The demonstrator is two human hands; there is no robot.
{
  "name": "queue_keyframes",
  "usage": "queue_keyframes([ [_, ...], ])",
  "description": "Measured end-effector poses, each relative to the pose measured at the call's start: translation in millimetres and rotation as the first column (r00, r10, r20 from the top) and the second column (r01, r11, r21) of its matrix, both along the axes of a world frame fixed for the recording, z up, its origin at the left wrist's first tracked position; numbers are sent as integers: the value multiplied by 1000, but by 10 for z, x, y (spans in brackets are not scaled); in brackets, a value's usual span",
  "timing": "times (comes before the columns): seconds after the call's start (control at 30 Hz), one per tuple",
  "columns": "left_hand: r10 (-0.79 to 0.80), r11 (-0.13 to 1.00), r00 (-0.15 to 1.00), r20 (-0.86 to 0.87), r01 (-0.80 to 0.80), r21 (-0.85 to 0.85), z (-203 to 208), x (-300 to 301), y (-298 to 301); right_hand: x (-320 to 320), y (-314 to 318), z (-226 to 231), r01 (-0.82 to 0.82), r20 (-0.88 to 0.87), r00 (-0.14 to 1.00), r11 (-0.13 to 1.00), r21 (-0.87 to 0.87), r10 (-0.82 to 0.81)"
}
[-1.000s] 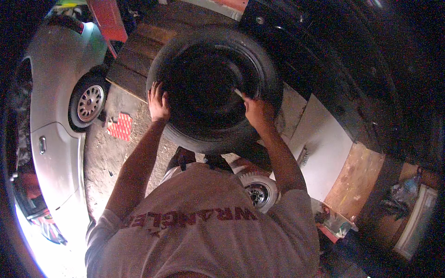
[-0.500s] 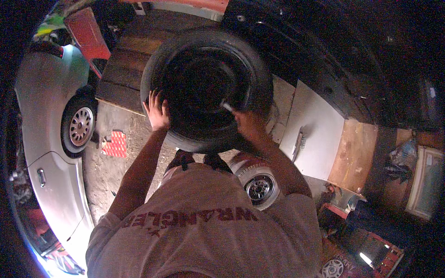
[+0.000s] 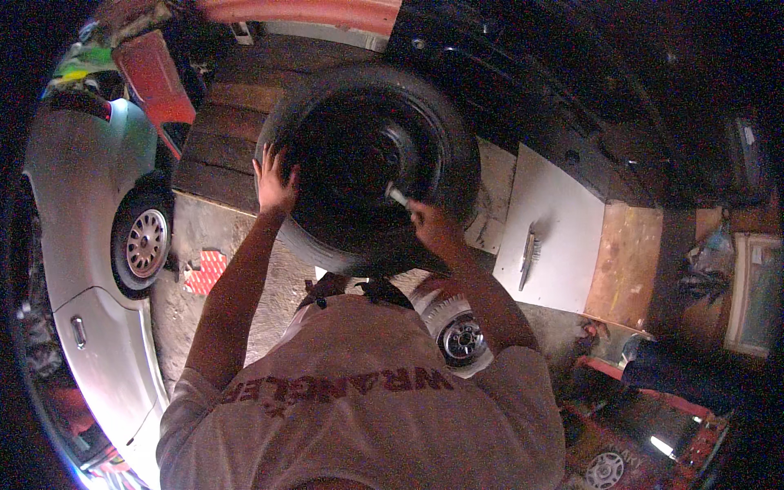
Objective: The person uses a small metal scraper to clean the inner surface of a car tire rim. They hold the rim steady with one hand while scraping away debris from the center and inner edges. The rim remains on a wooden pallet throughout the clip.
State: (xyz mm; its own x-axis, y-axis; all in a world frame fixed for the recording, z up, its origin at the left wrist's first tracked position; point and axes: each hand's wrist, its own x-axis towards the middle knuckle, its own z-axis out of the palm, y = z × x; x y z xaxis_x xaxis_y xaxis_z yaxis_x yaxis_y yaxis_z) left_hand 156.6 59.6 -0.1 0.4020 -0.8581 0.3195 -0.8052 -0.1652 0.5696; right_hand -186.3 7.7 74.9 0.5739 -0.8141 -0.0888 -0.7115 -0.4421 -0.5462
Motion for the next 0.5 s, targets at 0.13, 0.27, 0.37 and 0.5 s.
queue_keyframes([
  [0.13, -36, 998, 999, -4, 36, 43, -57, 107, -87, 75, -286, 131, 266, -233, 935, 963, -32, -266],
  [0.27, -43, 994, 992, 119, 30, 108, -176, 99, -82, 157, -18, 106, 52, -330, 943, 997, 58, -30],
  [0.37, -59, 991, 993, 99, 46, 124, -112, 57, -88, 170, -197, 9, 43, -289, 956, 998, -47, -55],
  [0.5, -59, 988, 993, 103, 43, 151, -87, 70, -79, 374, -667, 63, 0, -439, 893, 977, -213, -96],
])
